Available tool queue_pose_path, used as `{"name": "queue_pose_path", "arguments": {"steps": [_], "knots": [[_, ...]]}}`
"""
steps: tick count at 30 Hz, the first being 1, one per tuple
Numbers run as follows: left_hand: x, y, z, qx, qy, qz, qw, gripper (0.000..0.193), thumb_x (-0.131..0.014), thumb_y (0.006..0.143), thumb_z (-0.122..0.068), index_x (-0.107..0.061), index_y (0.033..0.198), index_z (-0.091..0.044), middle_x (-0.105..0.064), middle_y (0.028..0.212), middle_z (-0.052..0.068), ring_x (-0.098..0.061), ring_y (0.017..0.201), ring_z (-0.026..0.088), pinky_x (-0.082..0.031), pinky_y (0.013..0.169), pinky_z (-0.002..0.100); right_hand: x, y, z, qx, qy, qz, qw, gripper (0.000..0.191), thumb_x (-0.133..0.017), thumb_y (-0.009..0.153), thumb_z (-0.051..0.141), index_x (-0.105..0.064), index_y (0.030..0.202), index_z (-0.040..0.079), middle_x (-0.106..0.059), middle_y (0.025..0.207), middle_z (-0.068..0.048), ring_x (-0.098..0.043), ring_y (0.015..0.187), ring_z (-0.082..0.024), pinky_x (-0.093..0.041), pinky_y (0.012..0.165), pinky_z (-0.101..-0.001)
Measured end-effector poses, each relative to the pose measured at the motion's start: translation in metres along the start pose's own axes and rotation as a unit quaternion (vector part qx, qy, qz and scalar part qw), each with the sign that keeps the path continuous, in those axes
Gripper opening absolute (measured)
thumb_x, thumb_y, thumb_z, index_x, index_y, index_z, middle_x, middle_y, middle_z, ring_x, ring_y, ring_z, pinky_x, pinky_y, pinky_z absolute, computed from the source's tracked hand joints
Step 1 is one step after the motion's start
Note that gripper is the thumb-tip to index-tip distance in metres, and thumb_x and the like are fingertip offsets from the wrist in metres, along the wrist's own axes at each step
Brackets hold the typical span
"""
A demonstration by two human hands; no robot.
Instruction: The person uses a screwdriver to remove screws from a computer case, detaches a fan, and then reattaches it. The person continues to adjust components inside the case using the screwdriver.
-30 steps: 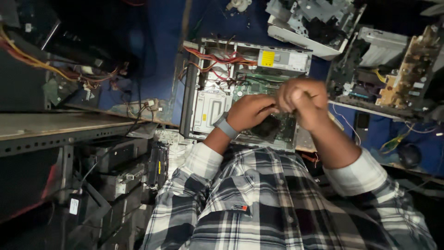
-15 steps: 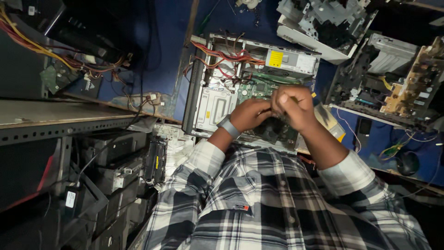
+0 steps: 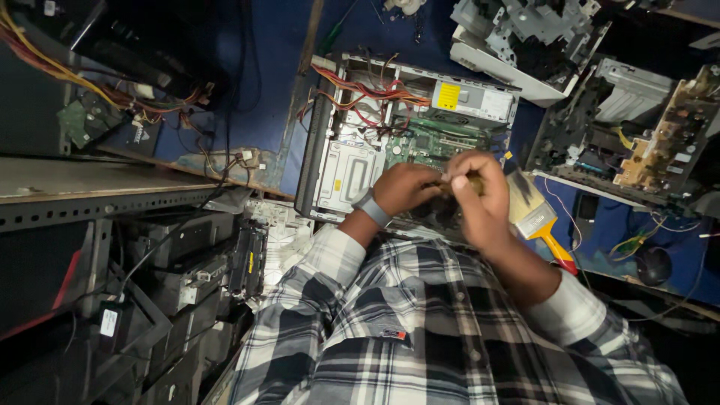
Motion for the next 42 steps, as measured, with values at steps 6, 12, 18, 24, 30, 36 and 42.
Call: {"name": "queue_pose_path", "arguments": {"steps": [6, 12, 18, 24, 30, 36, 42], "knots": [[-0.003, -0.006, -0.001, 0.011, -0.023, -0.036, 0.999, 0.017, -0.078, 0.087, -0.022, -0.074, 0.102, -0.014, -0.076, 0.099, 0.008, -0.074, 0.086, 0.030, -0.060, 0.075, 0.039, -0.005, -0.010, 0.004, 0.010, -0.057, -0.058, 0.997, 0.010, -0.050, 0.114, 0.013, -0.049, 0.115, 0.003, -0.056, 0.107, -0.006, -0.053, 0.096, -0.010, -0.047, 0.090, -0.0271], [0.000, -0.005, 0.001, 0.025, -0.007, -0.030, 0.999, 0.015, -0.078, 0.084, -0.020, -0.071, 0.096, -0.012, -0.074, 0.094, 0.008, -0.073, 0.085, 0.031, -0.059, 0.075, 0.041, 0.003, 0.005, -0.012, -0.057, -0.072, 0.028, 0.995, 0.019, -0.047, 0.114, 0.018, -0.053, 0.106, 0.003, -0.056, 0.093, -0.002, -0.052, 0.081, -0.007, -0.046, 0.074, -0.0241], [0.006, -0.004, -0.007, 0.023, -0.009, -0.053, 0.998, 0.022, -0.076, 0.082, -0.019, -0.069, 0.101, -0.011, -0.074, 0.096, 0.009, -0.072, 0.085, 0.033, -0.057, 0.072, 0.043, 0.006, 0.025, -0.029, -0.034, 0.100, 0.165, 0.981, 0.036, -0.056, 0.108, 0.029, -0.053, 0.081, 0.005, -0.053, 0.071, -0.002, -0.050, 0.064, -0.010, -0.046, 0.063, -0.0281], [-0.008, -0.009, -0.010, -0.019, 0.011, 0.006, 1.000, 0.022, -0.068, 0.087, -0.011, -0.067, 0.109, -0.010, -0.073, 0.100, 0.014, -0.070, 0.092, 0.037, -0.056, 0.076, 0.047, -0.011, 0.043, -0.034, -0.171, 0.234, 0.473, 0.832, 0.048, -0.063, 0.104, 0.030, -0.044, 0.064, 0.010, -0.042, 0.060, 0.000, -0.040, 0.058, -0.013, -0.033, 0.059, -0.0316], [-0.002, -0.009, -0.009, -0.005, 0.046, -0.019, 0.999, 0.021, -0.069, 0.089, -0.013, -0.071, 0.109, -0.015, -0.074, 0.095, 0.013, -0.072, 0.082, 0.037, -0.059, 0.073, 0.047, -0.020, 0.059, -0.004, -0.021, 0.134, 0.267, 0.954, 0.054, -0.052, 0.112, 0.036, -0.045, 0.066, 0.009, -0.052, 0.072, -0.005, -0.049, 0.074, -0.016, -0.041, 0.073, -0.0337], [0.008, -0.011, -0.025, 0.022, 0.041, -0.081, 0.996, 0.023, -0.069, 0.090, -0.020, -0.068, 0.112, -0.015, -0.075, 0.097, 0.012, -0.072, 0.077, 0.035, -0.059, 0.065, 0.045, -0.025, 0.003, 0.025, 0.046, -0.077, -0.124, 0.988, 0.025, -0.052, 0.101, 0.019, -0.053, 0.111, -0.004, -0.055, 0.103, -0.008, -0.052, 0.094, -0.017, -0.045, 0.089, -0.0326], [-0.004, -0.015, -0.025, 0.008, 0.121, -0.042, 0.992, 0.023, -0.065, 0.092, -0.021, -0.064, 0.111, -0.009, -0.073, 0.099, 0.013, -0.072, 0.082, 0.035, -0.057, 0.068, 0.046, -0.016, -0.001, -0.006, 0.049, 0.036, -0.029, 0.998, 0.016, -0.061, 0.098, 0.013, -0.049, 0.096, 0.002, -0.053, 0.085, -0.006, -0.051, 0.078, -0.016, -0.046, 0.075, -0.0330]]}}
Point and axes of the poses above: each hand's wrist, its own y-axis towards the middle knuckle, its own x-axis out of the back of the hand, z = x × y, the point moved 7 cm from there along y, towards the middle knuckle
